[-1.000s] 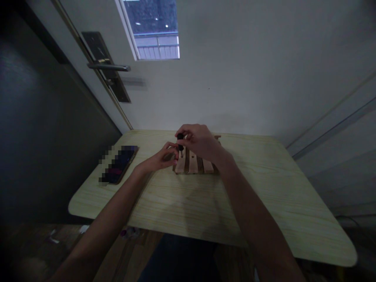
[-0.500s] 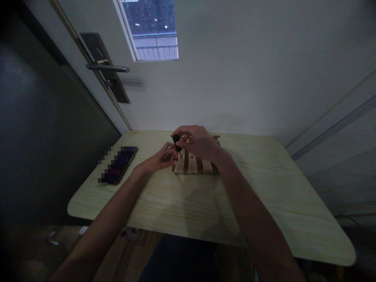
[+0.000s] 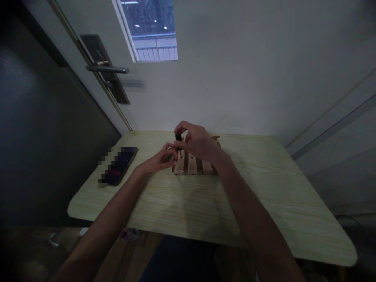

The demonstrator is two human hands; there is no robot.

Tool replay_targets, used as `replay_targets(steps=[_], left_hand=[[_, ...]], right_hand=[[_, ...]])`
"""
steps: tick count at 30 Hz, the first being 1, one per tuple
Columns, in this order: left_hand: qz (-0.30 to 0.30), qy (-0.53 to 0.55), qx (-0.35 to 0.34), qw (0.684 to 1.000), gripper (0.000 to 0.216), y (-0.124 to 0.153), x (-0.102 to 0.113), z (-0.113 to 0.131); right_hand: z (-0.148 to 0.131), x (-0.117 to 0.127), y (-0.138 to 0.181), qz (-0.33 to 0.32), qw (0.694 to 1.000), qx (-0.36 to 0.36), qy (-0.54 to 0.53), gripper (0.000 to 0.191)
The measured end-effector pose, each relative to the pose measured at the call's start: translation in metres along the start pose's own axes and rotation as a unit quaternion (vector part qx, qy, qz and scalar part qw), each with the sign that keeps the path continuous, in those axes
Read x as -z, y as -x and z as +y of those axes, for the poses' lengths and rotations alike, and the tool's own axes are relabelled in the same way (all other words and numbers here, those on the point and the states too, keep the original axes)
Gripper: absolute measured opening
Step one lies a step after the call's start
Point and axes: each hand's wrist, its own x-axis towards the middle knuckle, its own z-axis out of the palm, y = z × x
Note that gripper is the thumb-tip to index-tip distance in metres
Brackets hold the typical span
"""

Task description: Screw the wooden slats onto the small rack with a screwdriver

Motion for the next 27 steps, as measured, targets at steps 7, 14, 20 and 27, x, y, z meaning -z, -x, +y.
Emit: replay_targets(steps=[7,14,20,27], left_hand=[[0.007,-0.014,0.000,1.000,0.024,0.000,0.000,-0.002],[0.010,-0.012,-0.001,1.000,0.023,0.000,-0.001,-0.001],[0.007,-0.003,-0.017,1.000,0.023,-0.001,-0.001,-0.002],[0.011,-0.003,-0.020,1.000,0.023,-0.001,-0.001,-0.005]], right_hand=[[0.000,0.003,-0.003,-0.021,0.999,0.023,-0.005,0.010],[0.003,-0.008,0.000,0.063,0.997,-0.006,0.049,0.032],[0.002,-0.005,0.000,0.037,0.999,-0.001,0.014,0.017],[0.002,0.008,-0.002,-0.088,0.994,0.038,-0.054,0.016]])
